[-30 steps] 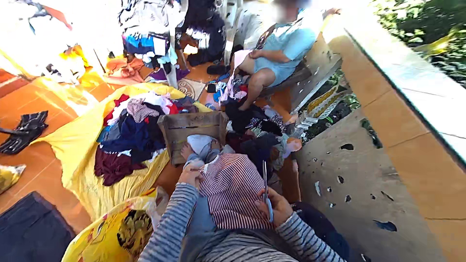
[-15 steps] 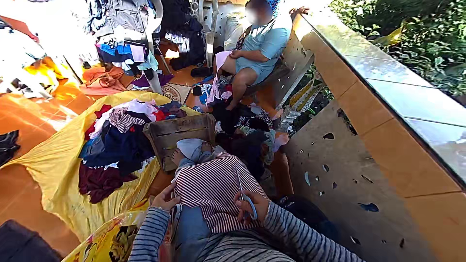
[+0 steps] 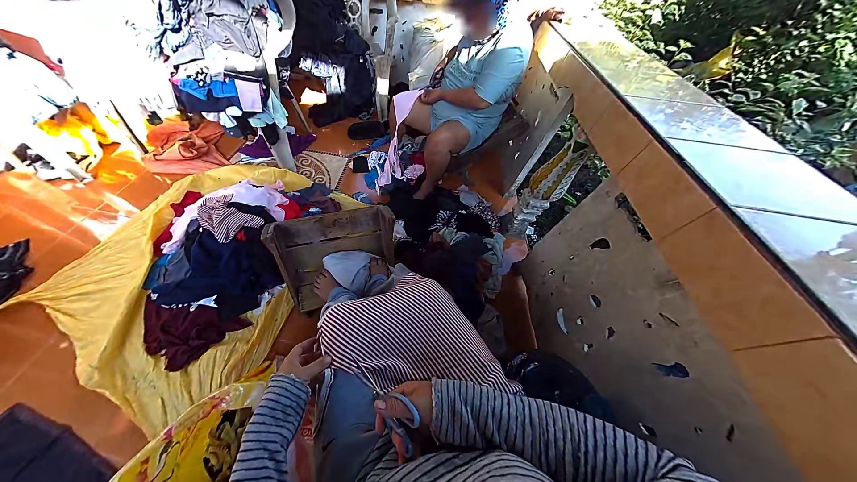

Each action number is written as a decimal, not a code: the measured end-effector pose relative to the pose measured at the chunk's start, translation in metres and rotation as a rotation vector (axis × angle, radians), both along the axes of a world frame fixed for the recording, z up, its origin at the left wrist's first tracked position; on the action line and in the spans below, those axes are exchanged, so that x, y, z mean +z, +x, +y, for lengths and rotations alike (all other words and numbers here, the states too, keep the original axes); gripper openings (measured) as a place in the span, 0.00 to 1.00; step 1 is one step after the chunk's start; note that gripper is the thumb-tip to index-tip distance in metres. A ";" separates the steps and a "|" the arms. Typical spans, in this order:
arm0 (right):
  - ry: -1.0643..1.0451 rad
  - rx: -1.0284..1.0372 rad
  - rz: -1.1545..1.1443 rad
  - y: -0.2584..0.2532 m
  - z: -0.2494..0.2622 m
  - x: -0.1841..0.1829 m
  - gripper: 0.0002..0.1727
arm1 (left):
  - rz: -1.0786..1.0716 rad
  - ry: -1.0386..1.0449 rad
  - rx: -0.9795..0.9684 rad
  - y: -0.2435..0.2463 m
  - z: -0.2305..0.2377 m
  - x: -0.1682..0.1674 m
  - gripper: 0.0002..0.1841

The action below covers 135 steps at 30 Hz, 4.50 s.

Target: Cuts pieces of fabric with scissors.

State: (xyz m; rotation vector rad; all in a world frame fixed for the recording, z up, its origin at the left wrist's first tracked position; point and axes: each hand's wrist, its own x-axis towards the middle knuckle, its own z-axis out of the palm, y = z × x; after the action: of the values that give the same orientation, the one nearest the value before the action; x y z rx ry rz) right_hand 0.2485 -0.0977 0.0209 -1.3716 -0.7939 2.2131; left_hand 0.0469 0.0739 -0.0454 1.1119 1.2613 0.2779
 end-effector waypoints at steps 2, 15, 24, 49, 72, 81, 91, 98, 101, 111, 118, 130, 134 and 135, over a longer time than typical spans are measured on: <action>-0.088 0.006 -0.014 -0.002 0.003 0.007 0.27 | 0.056 0.022 0.032 0.000 -0.003 0.002 0.34; -0.126 -0.021 0.016 -0.010 0.002 0.012 0.29 | 0.089 0.105 -0.295 -0.001 -0.001 0.045 0.16; -0.038 -0.060 0.047 -0.031 0.019 -0.001 0.26 | -0.092 0.044 -0.199 -0.007 -0.003 0.037 0.20; -0.130 -0.226 -0.038 -0.069 0.043 0.001 0.24 | -0.328 -0.039 0.234 -0.002 -0.041 0.022 0.34; -0.092 -0.279 -0.068 -0.069 0.045 0.002 0.21 | -0.365 0.111 -0.008 -0.009 -0.038 0.021 0.39; -0.054 -0.278 -0.095 -0.068 0.045 -0.002 0.20 | -0.365 0.169 0.033 -0.009 -0.044 0.017 0.37; -0.018 -0.224 -0.249 -0.071 0.042 0.002 0.20 | -0.083 0.014 0.150 0.013 -0.022 0.037 0.15; -0.065 -0.262 -0.252 -0.069 0.042 0.002 0.22 | -0.067 -0.069 0.179 0.016 -0.016 0.049 0.12; -0.078 -0.293 -0.161 -0.068 0.045 0.000 0.23 | -0.141 -0.108 0.244 0.015 -0.018 0.047 0.13; 0.001 -0.257 -0.124 -0.064 0.041 -0.002 0.20 | -0.257 -0.137 0.236 0.011 -0.023 0.038 0.09; 0.003 -0.315 -0.096 -0.067 0.036 -0.004 0.17 | -0.279 -0.192 0.285 0.010 -0.028 0.039 0.08; 0.051 -0.367 -0.034 -0.066 0.037 -0.005 0.16 | -0.321 -0.205 0.307 0.009 -0.036 0.043 0.08; 0.035 -0.348 -0.011 -0.064 0.040 -0.006 0.18 | -0.363 -0.198 0.266 0.005 -0.038 0.040 0.08; 0.034 -0.346 -0.007 -0.063 0.041 -0.005 0.19 | -0.379 -0.196 0.250 0.005 -0.039 0.041 0.08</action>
State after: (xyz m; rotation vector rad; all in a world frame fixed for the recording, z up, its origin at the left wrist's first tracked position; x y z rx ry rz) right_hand 0.1859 -0.0564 0.0154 -1.3827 -0.5453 1.9196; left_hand 0.0516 0.0349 -0.0048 0.6931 1.0593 0.5167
